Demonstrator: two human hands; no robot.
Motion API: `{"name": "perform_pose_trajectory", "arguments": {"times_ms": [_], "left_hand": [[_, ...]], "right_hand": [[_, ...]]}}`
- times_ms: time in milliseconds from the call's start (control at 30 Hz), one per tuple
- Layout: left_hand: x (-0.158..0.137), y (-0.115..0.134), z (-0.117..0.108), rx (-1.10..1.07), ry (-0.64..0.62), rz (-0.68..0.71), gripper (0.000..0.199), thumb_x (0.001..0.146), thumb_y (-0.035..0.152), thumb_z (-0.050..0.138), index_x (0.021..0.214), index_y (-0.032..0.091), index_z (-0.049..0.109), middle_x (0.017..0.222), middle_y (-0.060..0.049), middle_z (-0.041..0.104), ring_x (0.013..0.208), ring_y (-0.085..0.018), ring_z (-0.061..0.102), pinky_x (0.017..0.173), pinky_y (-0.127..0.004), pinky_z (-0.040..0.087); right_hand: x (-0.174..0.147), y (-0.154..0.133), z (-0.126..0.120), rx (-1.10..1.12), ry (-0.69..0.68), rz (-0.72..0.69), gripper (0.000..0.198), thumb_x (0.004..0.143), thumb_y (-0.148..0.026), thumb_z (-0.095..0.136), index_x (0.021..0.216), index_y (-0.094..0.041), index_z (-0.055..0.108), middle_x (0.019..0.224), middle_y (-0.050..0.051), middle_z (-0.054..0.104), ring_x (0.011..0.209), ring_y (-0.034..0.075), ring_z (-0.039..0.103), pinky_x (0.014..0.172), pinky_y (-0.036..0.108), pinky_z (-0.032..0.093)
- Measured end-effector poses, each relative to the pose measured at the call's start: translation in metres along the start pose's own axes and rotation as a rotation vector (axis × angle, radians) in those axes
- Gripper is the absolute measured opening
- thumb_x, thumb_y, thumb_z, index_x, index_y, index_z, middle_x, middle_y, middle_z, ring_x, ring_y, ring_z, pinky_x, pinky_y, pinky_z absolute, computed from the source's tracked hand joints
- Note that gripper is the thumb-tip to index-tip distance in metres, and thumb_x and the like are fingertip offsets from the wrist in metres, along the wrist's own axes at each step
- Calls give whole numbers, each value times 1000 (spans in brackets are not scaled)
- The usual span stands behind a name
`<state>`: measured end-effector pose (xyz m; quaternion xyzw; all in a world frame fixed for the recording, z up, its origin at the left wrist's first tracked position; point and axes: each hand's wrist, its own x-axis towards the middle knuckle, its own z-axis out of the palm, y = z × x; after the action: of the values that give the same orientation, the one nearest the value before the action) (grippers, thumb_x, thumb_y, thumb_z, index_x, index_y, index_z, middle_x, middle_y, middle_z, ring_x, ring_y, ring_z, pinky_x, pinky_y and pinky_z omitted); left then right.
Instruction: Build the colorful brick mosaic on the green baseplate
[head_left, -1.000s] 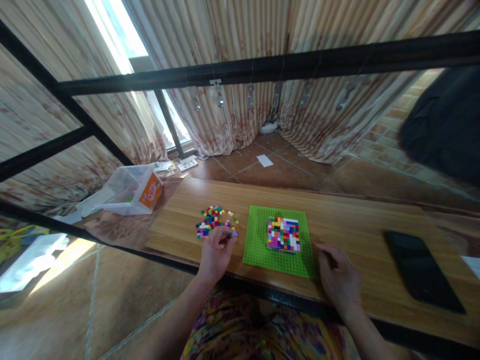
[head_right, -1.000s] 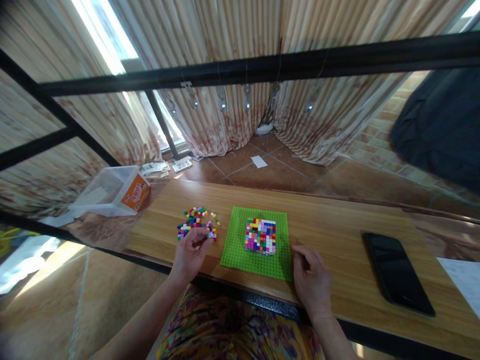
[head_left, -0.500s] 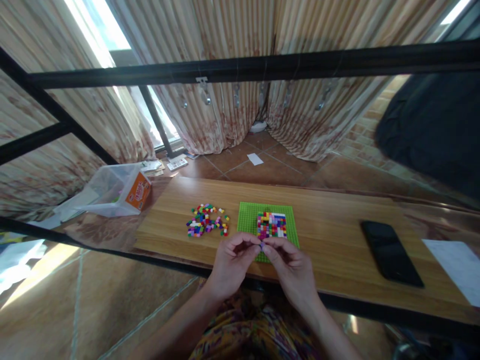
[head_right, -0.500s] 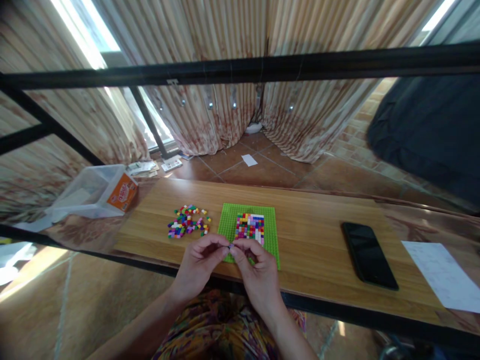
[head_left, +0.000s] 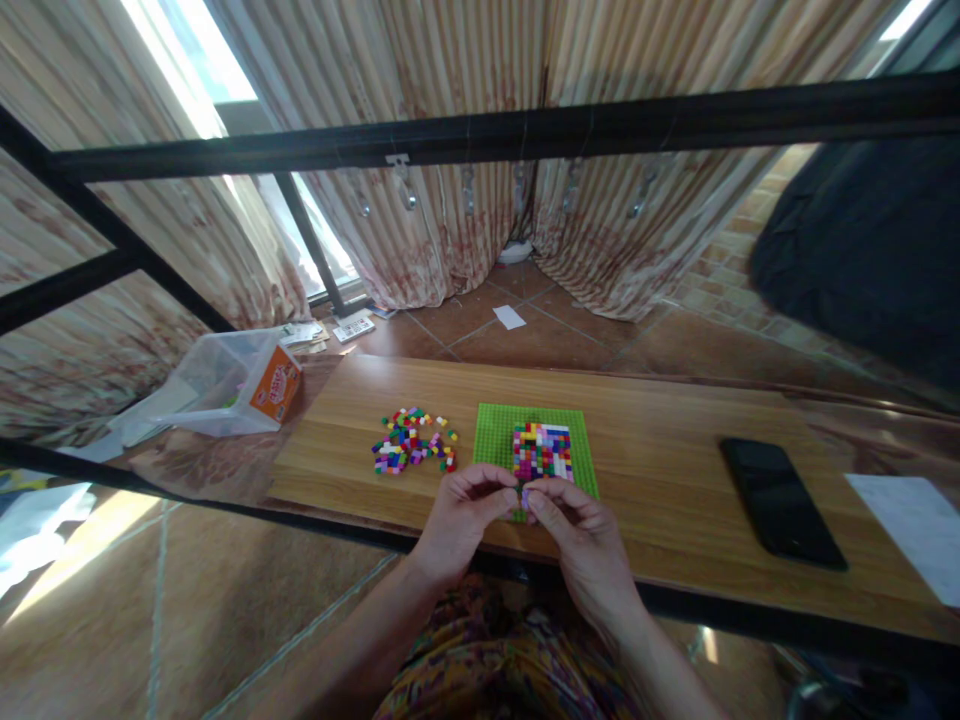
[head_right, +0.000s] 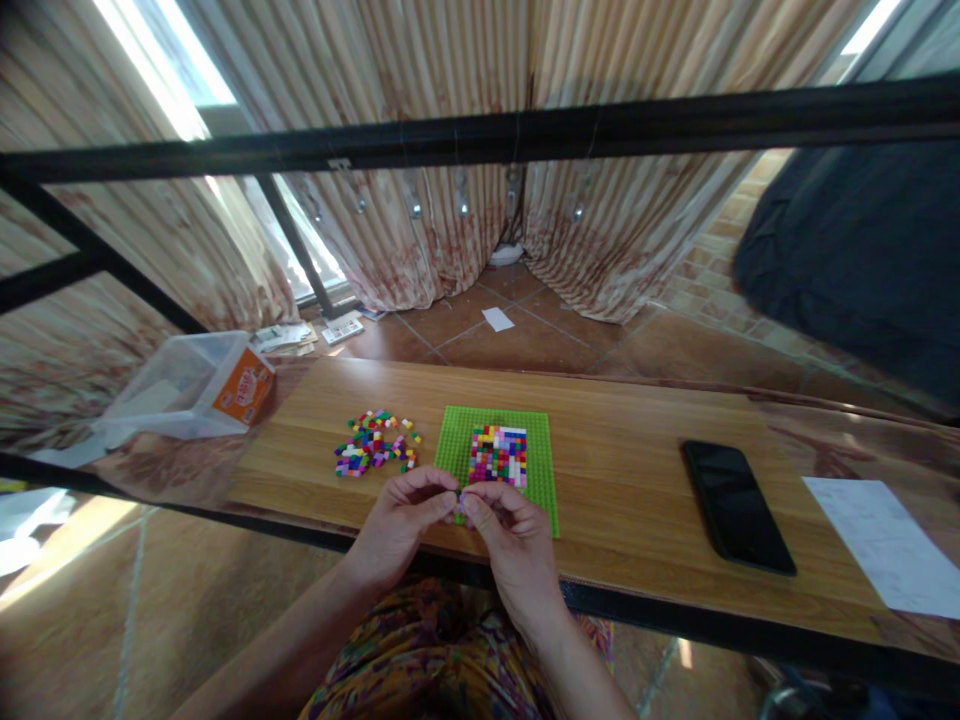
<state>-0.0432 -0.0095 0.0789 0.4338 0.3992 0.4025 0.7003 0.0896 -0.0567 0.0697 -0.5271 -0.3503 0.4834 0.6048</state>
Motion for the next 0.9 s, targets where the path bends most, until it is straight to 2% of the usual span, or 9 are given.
{"name": "perform_pose_trajectory", "arguments": {"times_ms": [67, 200, 300, 400, 533, 700, 900], "left_hand": [[6, -8, -14, 94, 84, 54, 14, 73, 25, 71, 82, 15, 68, 67, 1, 65, 61, -10, 58, 63, -22, 47], [17, -23, -59, 522, 252, 255, 5, 74, 16, 63, 75, 16, 68, 74, -1, 67, 72, -14, 61, 71, -25, 48], [19, -31, -90, 828, 298, 356, 12, 78, 13, 56, 76, 17, 67, 78, -3, 68, 78, -16, 63, 76, -29, 49], [19, -37, -105, 1025, 291, 428, 15, 83, 13, 53, 82, 18, 67, 83, -4, 69, 82, -18, 64, 78, -31, 51], [22, -42, -109, 1120, 327, 483, 15, 86, 15, 55, 93, 20, 67, 96, -6, 69, 92, -19, 65, 85, -34, 53], [18, -45, -103, 1089, 410, 545, 19, 89, 16, 51, 102, 19, 65, 108, -9, 65, 102, -19, 63, 91, -35, 53], [6, -50, -84, 1023, 324, 566, 21, 91, 16, 48, 106, 20, 62, 107, -8, 64, 98, -17, 64, 88, -31, 55]], "right_hand": [[0, 5, 0, -89, 10, -7, 17, 75, -38, 71, 80, -22, 72, 70, -1, 67, 65, 12, 57, 63, 24, 47], [-4, 25, 3, -383, -59, -18, 18, 81, -37, 63, 87, -22, 71, 82, 2, 69, 76, 17, 62, 70, 28, 48], [-10, 42, 12, -530, -153, -49, 23, 86, -35, 57, 100, -22, 70, 85, 3, 69, 78, 18, 63, 73, 30, 48], [-13, 51, 21, -617, -239, -120, 26, 89, -32, 51, 106, -23, 69, 88, 4, 68, 81, 18, 63, 75, 30, 48], [-12, 51, 23, -650, -296, -136, 25, 91, -30, 48, 101, -23, 70, 90, 4, 69, 85, 18, 65, 78, 29, 48], [-9, 44, 11, -633, -231, -69, 24, 90, -39, 53, 95, -24, 70, 93, 3, 73, 87, 19, 67, 76, 29, 50], [0, 25, -7, -683, -90, -141, 25, 89, -43, 55, 94, -24, 69, 93, 4, 73, 86, 20, 68, 76, 31, 51]]}}
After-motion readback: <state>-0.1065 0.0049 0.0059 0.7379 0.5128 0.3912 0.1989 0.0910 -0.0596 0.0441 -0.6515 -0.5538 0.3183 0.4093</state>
